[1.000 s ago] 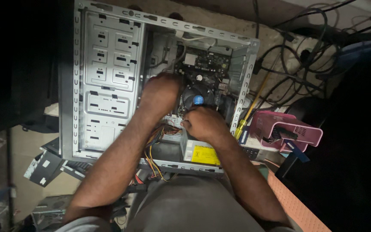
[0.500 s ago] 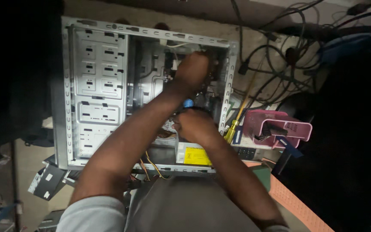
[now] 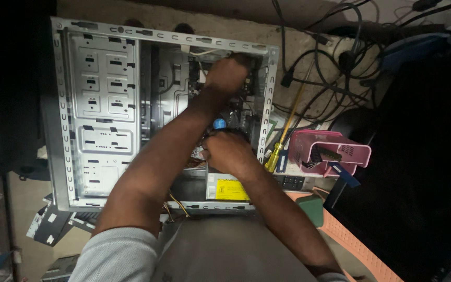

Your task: The person works inside an open desktop computer case on a workbench, using a screwdriver to loosen and remove screws from the motherboard area. They reposition components, handle cables and a cooling fan, and continue unscrewing and adjusting parts inside the case throughout the episode.

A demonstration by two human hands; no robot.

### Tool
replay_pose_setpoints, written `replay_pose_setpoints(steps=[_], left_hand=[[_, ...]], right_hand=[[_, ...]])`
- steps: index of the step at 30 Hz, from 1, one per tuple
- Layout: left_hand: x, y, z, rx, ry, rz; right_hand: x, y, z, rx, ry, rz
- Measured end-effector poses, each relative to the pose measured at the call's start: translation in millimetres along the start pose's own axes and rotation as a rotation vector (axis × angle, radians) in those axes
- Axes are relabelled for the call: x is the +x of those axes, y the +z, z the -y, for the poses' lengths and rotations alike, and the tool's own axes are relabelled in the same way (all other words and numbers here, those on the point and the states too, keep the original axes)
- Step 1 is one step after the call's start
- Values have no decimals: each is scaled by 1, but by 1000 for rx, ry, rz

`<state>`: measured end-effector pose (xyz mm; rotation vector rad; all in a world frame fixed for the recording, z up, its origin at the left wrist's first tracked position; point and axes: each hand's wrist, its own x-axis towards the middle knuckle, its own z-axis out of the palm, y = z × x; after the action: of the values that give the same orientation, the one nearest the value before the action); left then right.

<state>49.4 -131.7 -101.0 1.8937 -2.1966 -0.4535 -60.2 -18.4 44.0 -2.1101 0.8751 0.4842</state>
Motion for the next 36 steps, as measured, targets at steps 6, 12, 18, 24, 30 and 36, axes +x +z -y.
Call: replay_pose_setpoints(steps=[6, 12, 18, 24, 30, 36], left_hand=[[-1, -2, 1, -61, 82, -137], [3, -5, -2, 3, 82, -105], [6, -5, -2, -82, 132, -158], [14, 0, -7, 95, 135, 25], [16, 4, -10, 10, 201, -75], [12, 5, -12, -28, 176, -137]], right_hand=[[-1, -2, 2, -32, -15, -22], [-2, -2, 4, -15, 28, 20], [-2, -2, 3, -25, 21, 11], [-2, -3, 5, -37, 77, 60], [-2, -6, 5, 52, 18, 2], [-3, -6, 5, 47, 31, -18]])
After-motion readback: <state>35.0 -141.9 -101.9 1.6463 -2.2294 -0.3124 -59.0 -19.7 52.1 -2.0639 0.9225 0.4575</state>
